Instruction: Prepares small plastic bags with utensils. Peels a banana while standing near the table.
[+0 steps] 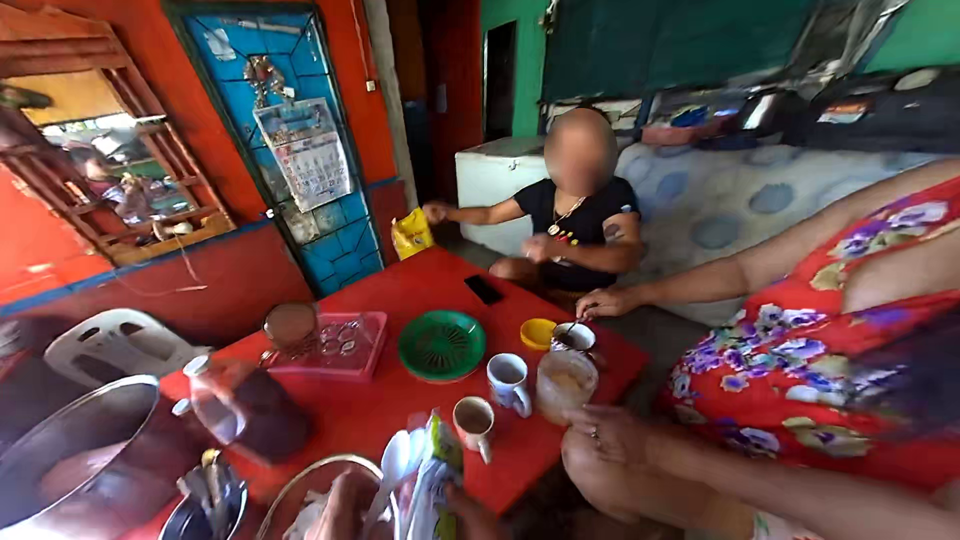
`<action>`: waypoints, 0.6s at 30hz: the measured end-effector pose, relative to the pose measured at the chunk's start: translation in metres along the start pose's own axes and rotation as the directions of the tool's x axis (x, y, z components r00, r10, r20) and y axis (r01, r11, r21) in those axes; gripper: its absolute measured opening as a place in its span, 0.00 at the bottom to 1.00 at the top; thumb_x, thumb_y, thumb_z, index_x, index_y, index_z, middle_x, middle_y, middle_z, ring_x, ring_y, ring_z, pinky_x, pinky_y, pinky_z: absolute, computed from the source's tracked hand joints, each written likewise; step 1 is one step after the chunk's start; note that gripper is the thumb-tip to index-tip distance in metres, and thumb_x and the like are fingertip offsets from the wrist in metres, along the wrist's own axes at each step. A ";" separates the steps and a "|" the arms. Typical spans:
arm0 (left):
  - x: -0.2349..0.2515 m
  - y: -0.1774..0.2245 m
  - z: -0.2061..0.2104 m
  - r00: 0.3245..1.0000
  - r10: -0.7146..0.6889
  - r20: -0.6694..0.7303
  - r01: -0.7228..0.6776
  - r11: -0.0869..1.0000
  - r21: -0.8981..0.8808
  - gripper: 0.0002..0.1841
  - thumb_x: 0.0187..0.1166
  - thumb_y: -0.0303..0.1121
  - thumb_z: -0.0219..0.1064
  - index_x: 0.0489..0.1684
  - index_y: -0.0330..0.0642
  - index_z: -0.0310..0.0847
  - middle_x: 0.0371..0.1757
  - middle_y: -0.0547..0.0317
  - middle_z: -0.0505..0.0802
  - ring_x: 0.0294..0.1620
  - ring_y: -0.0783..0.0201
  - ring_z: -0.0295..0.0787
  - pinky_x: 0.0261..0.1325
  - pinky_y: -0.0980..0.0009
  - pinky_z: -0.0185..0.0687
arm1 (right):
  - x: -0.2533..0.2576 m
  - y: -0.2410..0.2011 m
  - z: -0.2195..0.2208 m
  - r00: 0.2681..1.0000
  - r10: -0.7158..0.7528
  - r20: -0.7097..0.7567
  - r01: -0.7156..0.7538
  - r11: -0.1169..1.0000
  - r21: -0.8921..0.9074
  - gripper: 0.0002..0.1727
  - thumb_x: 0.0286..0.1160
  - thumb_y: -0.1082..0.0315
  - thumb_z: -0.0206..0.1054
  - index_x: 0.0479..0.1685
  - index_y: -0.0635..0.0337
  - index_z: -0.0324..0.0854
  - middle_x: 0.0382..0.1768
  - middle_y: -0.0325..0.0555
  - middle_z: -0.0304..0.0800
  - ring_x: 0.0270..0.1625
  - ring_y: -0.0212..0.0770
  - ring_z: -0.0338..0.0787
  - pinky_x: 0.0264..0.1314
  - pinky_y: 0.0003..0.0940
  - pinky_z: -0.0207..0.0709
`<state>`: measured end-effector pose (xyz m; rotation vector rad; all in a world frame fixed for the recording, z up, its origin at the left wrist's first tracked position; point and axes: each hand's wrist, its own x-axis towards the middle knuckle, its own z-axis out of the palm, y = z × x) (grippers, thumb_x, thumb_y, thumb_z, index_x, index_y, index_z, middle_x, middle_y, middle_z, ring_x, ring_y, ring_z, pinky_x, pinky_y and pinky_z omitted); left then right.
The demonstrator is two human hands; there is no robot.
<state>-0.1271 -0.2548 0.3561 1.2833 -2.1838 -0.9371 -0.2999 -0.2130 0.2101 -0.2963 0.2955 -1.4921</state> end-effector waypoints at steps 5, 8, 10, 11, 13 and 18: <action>-0.010 0.004 -0.012 1.000 -0.013 0.022 0.014 0.999 -0.035 0.12 0.83 0.33 0.64 0.56 0.37 0.85 0.43 0.54 0.93 0.37 0.63 0.92 0.44 0.61 0.91 | -0.001 -0.011 0.000 1.000 -0.002 -0.026 0.002 1.000 0.029 0.27 0.64 0.50 0.81 0.60 0.53 0.84 0.53 0.52 0.95 0.57 0.49 0.94 0.64 0.53 0.87; -0.020 0.001 -0.012 0.998 -0.011 0.064 0.016 0.996 -0.090 0.12 0.85 0.31 0.63 0.58 0.36 0.85 0.43 0.55 0.95 0.35 0.64 0.94 0.43 0.63 0.93 | -0.002 -0.012 0.003 0.995 -0.019 -0.096 0.023 0.999 0.039 0.28 0.62 0.53 0.83 0.60 0.54 0.81 0.50 0.52 0.95 0.54 0.49 0.95 0.60 0.53 0.88; -0.026 -0.001 -0.011 0.996 -0.031 0.085 0.041 0.993 -0.109 0.12 0.86 0.31 0.61 0.60 0.36 0.84 0.41 0.57 0.95 0.33 0.65 0.94 0.40 0.63 0.94 | 0.000 -0.011 0.000 0.996 -0.021 -0.083 0.025 0.998 0.052 0.31 0.61 0.56 0.83 0.63 0.55 0.78 0.51 0.54 0.94 0.55 0.51 0.95 0.61 0.55 0.88; -0.028 -0.002 -0.012 0.995 -0.040 0.090 0.050 0.993 -0.111 0.12 0.86 0.30 0.61 0.61 0.36 0.84 0.39 0.58 0.95 0.31 0.66 0.94 0.38 0.64 0.94 | 0.001 -0.011 -0.002 0.997 -0.023 -0.069 0.027 0.998 0.056 0.32 0.61 0.57 0.84 0.65 0.55 0.76 0.51 0.55 0.94 0.55 0.51 0.95 0.61 0.55 0.88; -0.031 -0.003 -0.014 0.995 -0.046 0.086 0.054 0.994 -0.098 0.12 0.86 0.30 0.62 0.61 0.37 0.83 0.35 0.60 0.95 0.28 0.66 0.92 0.35 0.65 0.93 | 0.003 -0.010 -0.003 0.998 -0.034 -0.046 0.036 0.998 0.047 0.33 0.61 0.59 0.84 0.67 0.56 0.74 0.53 0.56 0.93 0.56 0.52 0.94 0.62 0.56 0.87; -0.036 -0.008 -0.022 0.999 -0.032 0.018 0.033 0.999 -0.028 0.11 0.84 0.30 0.63 0.59 0.41 0.84 0.33 0.63 0.95 0.25 0.68 0.92 0.31 0.67 0.92 | 0.002 -0.010 0.003 0.996 -0.030 -0.086 0.033 0.999 0.040 0.43 0.58 0.58 0.86 0.73 0.56 0.65 0.54 0.57 0.92 0.57 0.55 0.94 0.62 0.58 0.87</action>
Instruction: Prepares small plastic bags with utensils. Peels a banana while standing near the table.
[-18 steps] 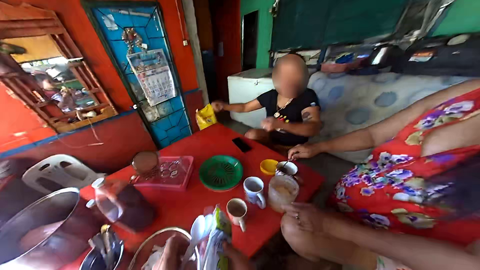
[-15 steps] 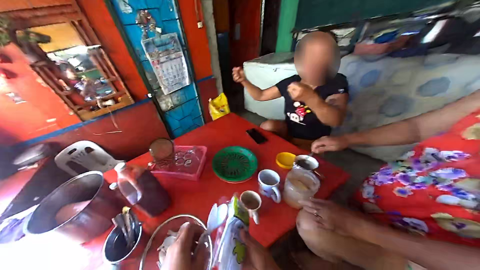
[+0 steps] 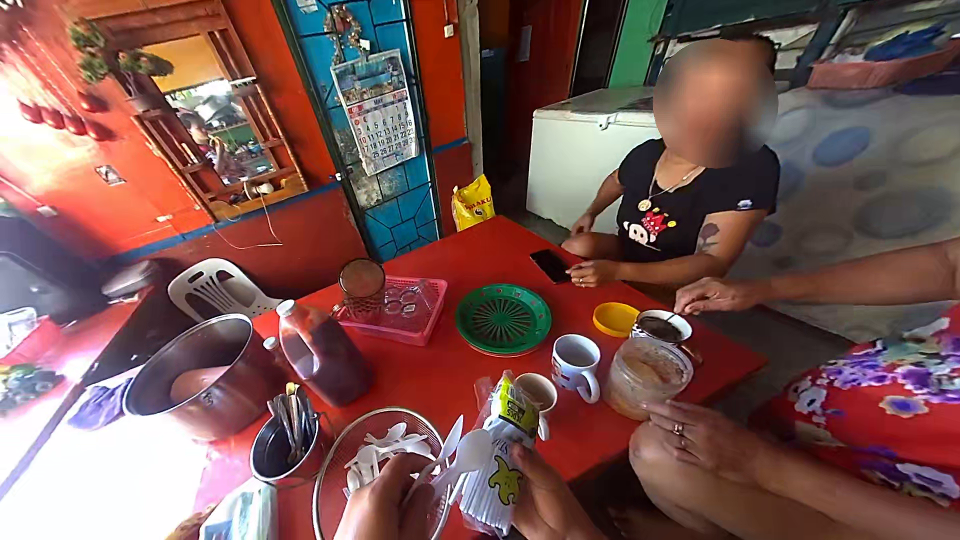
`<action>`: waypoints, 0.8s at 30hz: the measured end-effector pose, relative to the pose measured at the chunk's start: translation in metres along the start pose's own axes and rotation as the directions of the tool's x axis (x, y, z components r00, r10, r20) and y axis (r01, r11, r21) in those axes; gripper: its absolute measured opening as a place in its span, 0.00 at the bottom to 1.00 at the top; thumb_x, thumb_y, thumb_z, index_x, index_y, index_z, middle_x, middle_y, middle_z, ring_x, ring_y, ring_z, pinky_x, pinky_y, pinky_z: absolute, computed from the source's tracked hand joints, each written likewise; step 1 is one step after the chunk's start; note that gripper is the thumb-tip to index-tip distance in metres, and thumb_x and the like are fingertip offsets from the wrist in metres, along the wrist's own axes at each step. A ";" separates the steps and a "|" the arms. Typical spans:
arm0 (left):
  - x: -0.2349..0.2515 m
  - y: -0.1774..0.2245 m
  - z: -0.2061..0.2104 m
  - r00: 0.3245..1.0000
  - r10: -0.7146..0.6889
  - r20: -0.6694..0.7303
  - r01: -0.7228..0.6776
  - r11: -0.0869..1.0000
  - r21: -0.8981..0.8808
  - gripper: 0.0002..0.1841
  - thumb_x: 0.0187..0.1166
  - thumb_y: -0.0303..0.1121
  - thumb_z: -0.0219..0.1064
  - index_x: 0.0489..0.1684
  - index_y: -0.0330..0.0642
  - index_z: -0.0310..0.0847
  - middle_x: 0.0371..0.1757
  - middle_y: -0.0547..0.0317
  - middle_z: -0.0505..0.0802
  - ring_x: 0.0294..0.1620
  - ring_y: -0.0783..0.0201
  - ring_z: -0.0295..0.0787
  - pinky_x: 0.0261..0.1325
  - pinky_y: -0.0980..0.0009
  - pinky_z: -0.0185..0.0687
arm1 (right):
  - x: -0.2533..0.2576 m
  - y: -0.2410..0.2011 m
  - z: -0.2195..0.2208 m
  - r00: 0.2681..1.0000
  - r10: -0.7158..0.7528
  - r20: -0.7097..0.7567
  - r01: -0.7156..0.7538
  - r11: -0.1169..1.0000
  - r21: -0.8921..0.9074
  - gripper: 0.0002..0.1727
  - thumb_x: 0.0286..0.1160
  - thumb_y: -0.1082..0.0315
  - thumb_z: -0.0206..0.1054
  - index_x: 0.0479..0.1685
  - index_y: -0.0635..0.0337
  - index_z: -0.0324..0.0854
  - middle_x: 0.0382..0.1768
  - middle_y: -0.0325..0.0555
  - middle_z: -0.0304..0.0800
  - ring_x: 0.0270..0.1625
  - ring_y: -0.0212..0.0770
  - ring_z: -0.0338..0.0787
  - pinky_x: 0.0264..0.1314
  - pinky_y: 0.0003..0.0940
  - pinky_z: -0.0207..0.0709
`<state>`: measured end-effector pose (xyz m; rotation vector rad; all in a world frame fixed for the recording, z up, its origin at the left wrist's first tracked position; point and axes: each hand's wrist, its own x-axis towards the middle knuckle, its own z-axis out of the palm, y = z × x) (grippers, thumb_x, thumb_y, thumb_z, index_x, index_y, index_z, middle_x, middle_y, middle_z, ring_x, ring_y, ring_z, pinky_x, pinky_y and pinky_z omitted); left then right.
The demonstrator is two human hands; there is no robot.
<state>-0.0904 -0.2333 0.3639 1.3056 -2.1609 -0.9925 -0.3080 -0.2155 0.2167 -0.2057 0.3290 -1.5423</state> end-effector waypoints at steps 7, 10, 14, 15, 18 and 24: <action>-0.003 -0.005 0.005 0.982 0.080 -0.173 -0.049 0.983 0.178 0.12 0.82 0.32 0.64 0.57 0.42 0.86 0.28 0.62 0.93 0.22 0.68 0.89 0.29 0.66 0.90 | -0.003 0.000 -0.001 0.994 0.063 0.084 -0.064 0.998 0.009 0.37 0.61 0.42 0.80 0.67 0.55 0.79 0.56 0.55 0.93 0.60 0.52 0.93 0.67 0.57 0.85; -0.001 -0.006 0.004 0.968 0.113 -0.226 -0.079 0.985 0.156 0.12 0.82 0.33 0.64 0.58 0.42 0.86 0.28 0.65 0.93 0.22 0.72 0.89 0.28 0.72 0.89 | -0.004 -0.002 0.002 0.991 0.081 0.104 -0.081 0.997 -0.006 0.39 0.60 0.35 0.77 0.64 0.54 0.83 0.56 0.54 0.93 0.60 0.50 0.93 0.67 0.54 0.85; 0.004 -0.008 0.013 0.966 0.166 -0.197 -0.121 0.968 0.219 0.11 0.83 0.36 0.64 0.55 0.45 0.88 0.29 0.65 0.93 0.23 0.71 0.90 0.30 0.69 0.90 | -0.004 0.000 0.001 0.985 0.086 0.148 -0.084 0.996 -0.019 0.41 0.60 0.31 0.75 0.67 0.52 0.82 0.59 0.53 0.92 0.64 0.50 0.92 0.69 0.55 0.83; 0.005 -0.008 0.015 0.967 0.176 -0.185 -0.131 0.964 0.232 0.11 0.83 0.36 0.63 0.55 0.46 0.88 0.29 0.64 0.93 0.24 0.70 0.90 0.30 0.69 0.90 | -0.004 0.000 0.002 0.984 0.092 0.154 -0.089 0.996 -0.028 0.41 0.60 0.30 0.74 0.67 0.51 0.82 0.59 0.53 0.92 0.64 0.50 0.92 0.70 0.56 0.83; 0.007 -0.010 0.021 0.967 0.203 -0.155 -0.155 0.949 0.275 0.11 0.85 0.38 0.63 0.55 0.49 0.89 0.30 0.64 0.94 0.25 0.68 0.91 0.31 0.65 0.91 | -0.006 0.000 0.000 0.977 0.119 0.180 -0.111 0.992 -0.054 0.43 0.60 0.28 0.72 0.69 0.51 0.82 0.61 0.53 0.91 0.65 0.51 0.91 0.71 0.57 0.82; 0.008 0.002 0.035 0.952 0.220 -0.211 -0.150 0.941 0.304 0.09 0.79 0.36 0.67 0.47 0.45 0.91 0.39 0.58 0.91 0.31 0.67 0.89 0.35 0.69 0.90 | -0.014 0.009 0.010 0.985 0.111 0.129 -0.100 0.991 -0.083 0.41 0.64 0.34 0.73 0.71 0.53 0.77 0.60 0.53 0.92 0.64 0.50 0.91 0.70 0.55 0.83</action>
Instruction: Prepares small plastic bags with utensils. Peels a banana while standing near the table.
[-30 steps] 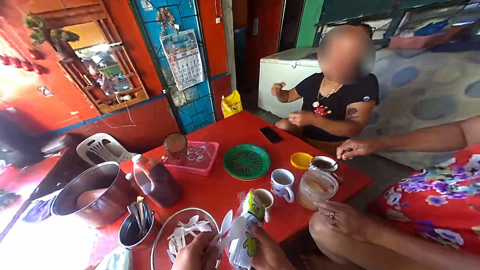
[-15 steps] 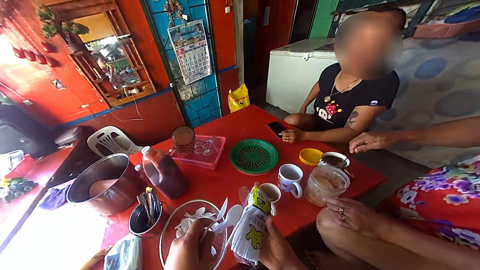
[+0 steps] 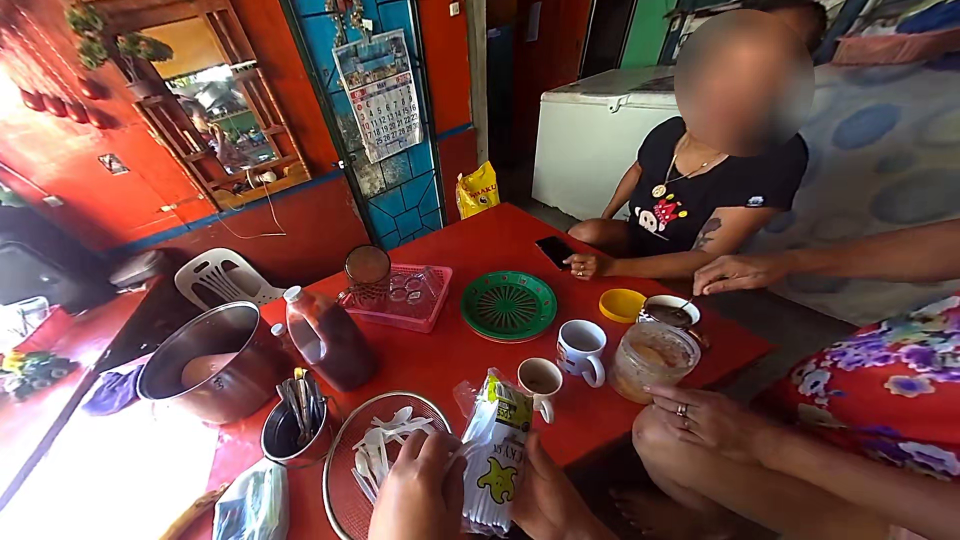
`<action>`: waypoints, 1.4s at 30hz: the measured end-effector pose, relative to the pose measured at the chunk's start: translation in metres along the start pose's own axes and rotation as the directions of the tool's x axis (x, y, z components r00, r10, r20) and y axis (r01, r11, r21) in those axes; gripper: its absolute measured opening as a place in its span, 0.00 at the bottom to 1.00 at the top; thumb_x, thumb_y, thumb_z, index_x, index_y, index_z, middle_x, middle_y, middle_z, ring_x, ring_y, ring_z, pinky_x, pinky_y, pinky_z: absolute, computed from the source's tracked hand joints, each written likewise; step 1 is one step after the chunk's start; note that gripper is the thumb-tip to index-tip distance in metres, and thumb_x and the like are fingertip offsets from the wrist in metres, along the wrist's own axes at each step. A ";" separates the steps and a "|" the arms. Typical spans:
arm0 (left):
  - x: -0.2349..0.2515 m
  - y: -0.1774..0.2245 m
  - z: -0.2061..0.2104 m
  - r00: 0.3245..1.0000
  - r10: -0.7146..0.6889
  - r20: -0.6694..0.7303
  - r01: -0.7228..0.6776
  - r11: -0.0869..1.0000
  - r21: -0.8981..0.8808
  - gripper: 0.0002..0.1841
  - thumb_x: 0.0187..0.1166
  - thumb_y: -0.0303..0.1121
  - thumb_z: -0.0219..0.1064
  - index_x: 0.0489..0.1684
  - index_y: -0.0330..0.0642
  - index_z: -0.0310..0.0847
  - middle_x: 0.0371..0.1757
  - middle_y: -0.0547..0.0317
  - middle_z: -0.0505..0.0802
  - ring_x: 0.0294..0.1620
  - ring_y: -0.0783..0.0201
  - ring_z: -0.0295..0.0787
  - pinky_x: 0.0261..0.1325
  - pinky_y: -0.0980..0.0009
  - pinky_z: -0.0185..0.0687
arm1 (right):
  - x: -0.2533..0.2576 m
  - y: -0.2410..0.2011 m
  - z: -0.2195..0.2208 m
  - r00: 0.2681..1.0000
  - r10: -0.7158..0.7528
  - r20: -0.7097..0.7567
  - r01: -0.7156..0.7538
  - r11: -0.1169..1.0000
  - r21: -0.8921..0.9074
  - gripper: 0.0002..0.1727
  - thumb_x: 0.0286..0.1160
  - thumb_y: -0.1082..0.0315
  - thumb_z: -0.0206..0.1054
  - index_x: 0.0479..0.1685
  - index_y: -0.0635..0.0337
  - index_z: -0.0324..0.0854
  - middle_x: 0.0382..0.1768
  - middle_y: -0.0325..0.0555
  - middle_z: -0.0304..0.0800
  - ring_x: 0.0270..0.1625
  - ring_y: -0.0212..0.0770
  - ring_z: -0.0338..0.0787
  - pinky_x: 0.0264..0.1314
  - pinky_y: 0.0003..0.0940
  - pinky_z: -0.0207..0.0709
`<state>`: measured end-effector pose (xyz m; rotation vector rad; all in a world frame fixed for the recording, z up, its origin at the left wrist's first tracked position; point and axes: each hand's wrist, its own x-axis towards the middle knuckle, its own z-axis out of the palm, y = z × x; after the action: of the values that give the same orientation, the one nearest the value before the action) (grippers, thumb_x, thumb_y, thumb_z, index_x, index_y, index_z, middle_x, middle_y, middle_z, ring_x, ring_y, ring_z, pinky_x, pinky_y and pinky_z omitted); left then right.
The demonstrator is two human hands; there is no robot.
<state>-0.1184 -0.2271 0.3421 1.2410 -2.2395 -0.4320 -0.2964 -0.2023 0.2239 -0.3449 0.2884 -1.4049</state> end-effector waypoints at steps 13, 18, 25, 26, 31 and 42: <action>0.004 0.008 0.000 0.978 0.043 -0.205 -0.022 0.994 0.103 0.13 0.79 0.46 0.68 0.45 0.52 0.96 0.39 0.60 0.92 0.37 0.65 0.91 0.36 0.65 0.90 | 0.004 0.009 0.001 0.990 0.044 0.132 -0.072 0.974 0.214 0.34 0.69 0.38 0.72 0.66 0.55 0.84 0.61 0.56 0.91 0.66 0.52 0.90 0.73 0.57 0.80; 0.001 0.015 -0.035 1.000 -0.008 0.021 0.000 0.946 0.323 0.13 0.78 0.49 0.67 0.44 0.57 0.97 0.36 0.61 0.94 0.30 0.61 0.92 0.26 0.56 0.86 | 0.006 0.006 -0.004 0.987 0.024 0.160 -0.055 0.979 0.196 0.34 0.70 0.39 0.72 0.67 0.54 0.84 0.62 0.57 0.90 0.68 0.54 0.89 0.74 0.59 0.79; 0.014 0.027 0.003 0.997 0.071 -0.027 -0.045 0.836 0.547 0.16 0.71 0.51 0.73 0.31 0.49 0.96 0.31 0.55 0.92 0.22 0.58 0.90 0.18 0.59 0.83 | 0.004 0.014 0.006 0.991 0.057 0.117 -0.080 0.976 0.204 0.31 0.69 0.46 0.76 0.66 0.56 0.82 0.59 0.55 0.92 0.63 0.51 0.92 0.71 0.54 0.82; 0.015 0.027 0.011 0.993 0.093 -0.070 -0.043 0.852 0.521 0.15 0.71 0.50 0.73 0.31 0.48 0.96 0.33 0.55 0.92 0.22 0.59 0.90 0.18 0.61 0.83 | 0.003 0.015 0.006 0.990 0.062 0.126 -0.088 0.973 0.213 0.30 0.70 0.46 0.76 0.66 0.56 0.82 0.59 0.55 0.92 0.64 0.50 0.92 0.72 0.53 0.82; 0.022 0.025 0.026 0.927 0.250 -0.280 -0.153 0.933 0.325 0.07 0.69 0.36 0.65 0.32 0.47 0.90 0.32 0.60 0.88 0.29 0.62 0.88 0.27 0.66 0.83 | 0.004 0.011 0.001 0.981 0.057 0.183 -0.097 0.971 0.219 0.31 0.73 0.46 0.74 0.68 0.58 0.81 0.61 0.55 0.91 0.66 0.49 0.90 0.74 0.50 0.81; 0.024 0.016 0.014 0.999 0.021 -0.046 -0.027 0.988 -0.150 0.22 0.83 0.50 0.58 0.69 0.51 0.82 0.83 0.51 0.78 0.84 0.47 0.71 0.72 0.35 0.70 | 0.009 0.001 -0.001 0.986 -0.013 0.168 -0.027 0.971 0.238 0.28 0.76 0.46 0.70 0.66 0.57 0.84 0.60 0.55 0.91 0.66 0.50 0.91 0.73 0.53 0.82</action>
<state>-0.1477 -0.2393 0.3461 1.1337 -2.1394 -0.5484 -0.2944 -0.2115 0.2222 -0.2599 -0.0200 -1.3769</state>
